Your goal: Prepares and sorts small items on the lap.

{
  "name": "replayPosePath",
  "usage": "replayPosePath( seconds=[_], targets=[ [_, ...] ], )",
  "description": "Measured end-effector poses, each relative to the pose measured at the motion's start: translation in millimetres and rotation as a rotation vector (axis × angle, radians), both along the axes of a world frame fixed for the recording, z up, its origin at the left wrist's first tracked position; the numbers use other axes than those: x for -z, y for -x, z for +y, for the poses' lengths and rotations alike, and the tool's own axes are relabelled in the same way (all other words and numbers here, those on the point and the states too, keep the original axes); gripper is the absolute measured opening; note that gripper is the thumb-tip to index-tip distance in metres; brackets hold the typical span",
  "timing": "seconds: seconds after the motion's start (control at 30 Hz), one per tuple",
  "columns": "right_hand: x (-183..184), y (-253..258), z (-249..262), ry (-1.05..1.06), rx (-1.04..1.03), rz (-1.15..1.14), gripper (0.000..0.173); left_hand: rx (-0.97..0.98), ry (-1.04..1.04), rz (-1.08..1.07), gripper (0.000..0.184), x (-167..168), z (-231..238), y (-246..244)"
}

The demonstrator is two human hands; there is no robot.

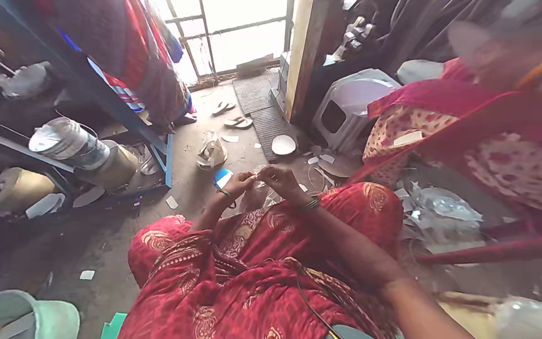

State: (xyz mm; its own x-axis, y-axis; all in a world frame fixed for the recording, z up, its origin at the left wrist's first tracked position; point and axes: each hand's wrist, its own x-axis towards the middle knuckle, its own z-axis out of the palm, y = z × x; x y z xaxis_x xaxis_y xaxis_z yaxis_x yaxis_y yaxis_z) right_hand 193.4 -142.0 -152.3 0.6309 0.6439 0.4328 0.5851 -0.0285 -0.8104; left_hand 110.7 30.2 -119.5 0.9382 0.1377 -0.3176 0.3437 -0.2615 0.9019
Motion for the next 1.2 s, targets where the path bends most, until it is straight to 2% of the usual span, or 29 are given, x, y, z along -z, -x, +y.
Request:
replayPosePath(
  seconds=[0.1, 0.17, 0.23, 0.33, 0.43, 0.5, 0.6, 0.7, 0.83, 0.9, 1.0, 1.13, 1.2],
  targets=[
    [1.1, -0.3, -0.6, 0.003, -0.003, 0.134, 0.013, 0.029, -0.095, 0.014, 0.027, 1.5, 0.0, -0.4],
    [1.0, -1.3, -1.6, -0.006, -0.012, 0.320, 0.016, -0.035, 0.035, -0.024, 0.026, 10.0, 2.1, 0.0],
    [-0.4, -5.0, -2.7, -0.020, -0.050, 0.392, 0.018, -0.106, 0.169, -0.037, 0.025, 10.6, 2.7, 0.4],
    [2.9, -7.8, -1.2, 0.040, -0.078, 0.313, 0.029, -0.171, 0.324, -0.012, 0.023, 3.6, 0.2, 2.2],
    [4.5, -4.8, 0.1, 0.111, 0.009, 0.251, 0.029, -0.058, 0.432, 0.021, 0.021, 4.1, 2.5, 3.6],
    [1.7, -3.1, -0.3, 0.240, 0.088, 0.194, 0.032, 0.007, 0.451, 0.040, 0.019, 3.9, 3.4, 4.2],
    [1.8, 2.1, 2.4, 0.397, 0.191, 0.098, 0.035, 0.065, 0.452, 0.045, 0.018, 7.2, 6.4, 4.9],
    [4.7, 4.5, 5.2, 0.378, 0.225, 0.005, 0.040, 0.097, 0.367, 0.026, 0.018, 8.2, 6.6, 4.2],
    [13.9, 0.6, 6.6, 0.320, 0.204, -0.023, 0.038, 0.145, -0.033, 0.085, 0.025, -2.6, -0.3, 0.8],
    [18.1, -4.1, 4.4, 0.293, 0.146, 0.011, 0.033, 0.147, -0.126, 0.096, 0.027, -2.2, 0.1, 0.9],
    [8.1, -9.4, -2.8, 0.274, 0.011, 0.074, 0.035, 0.056, -0.102, 0.073, 0.026, 0.3, 3.5, 1.7],
    [-7.2, -8.5, -6.4, 0.200, -0.146, 0.115, 0.042, -0.063, 0.091, 0.030, 0.023, 1.3, 7.2, 3.9],
    [-4.3, -5.7, -5.0, 0.143, -0.175, 0.141, 0.038, -0.067, 0.142, 0.017, 0.021, -1.1, 7.0, 3.4]
  ],
)
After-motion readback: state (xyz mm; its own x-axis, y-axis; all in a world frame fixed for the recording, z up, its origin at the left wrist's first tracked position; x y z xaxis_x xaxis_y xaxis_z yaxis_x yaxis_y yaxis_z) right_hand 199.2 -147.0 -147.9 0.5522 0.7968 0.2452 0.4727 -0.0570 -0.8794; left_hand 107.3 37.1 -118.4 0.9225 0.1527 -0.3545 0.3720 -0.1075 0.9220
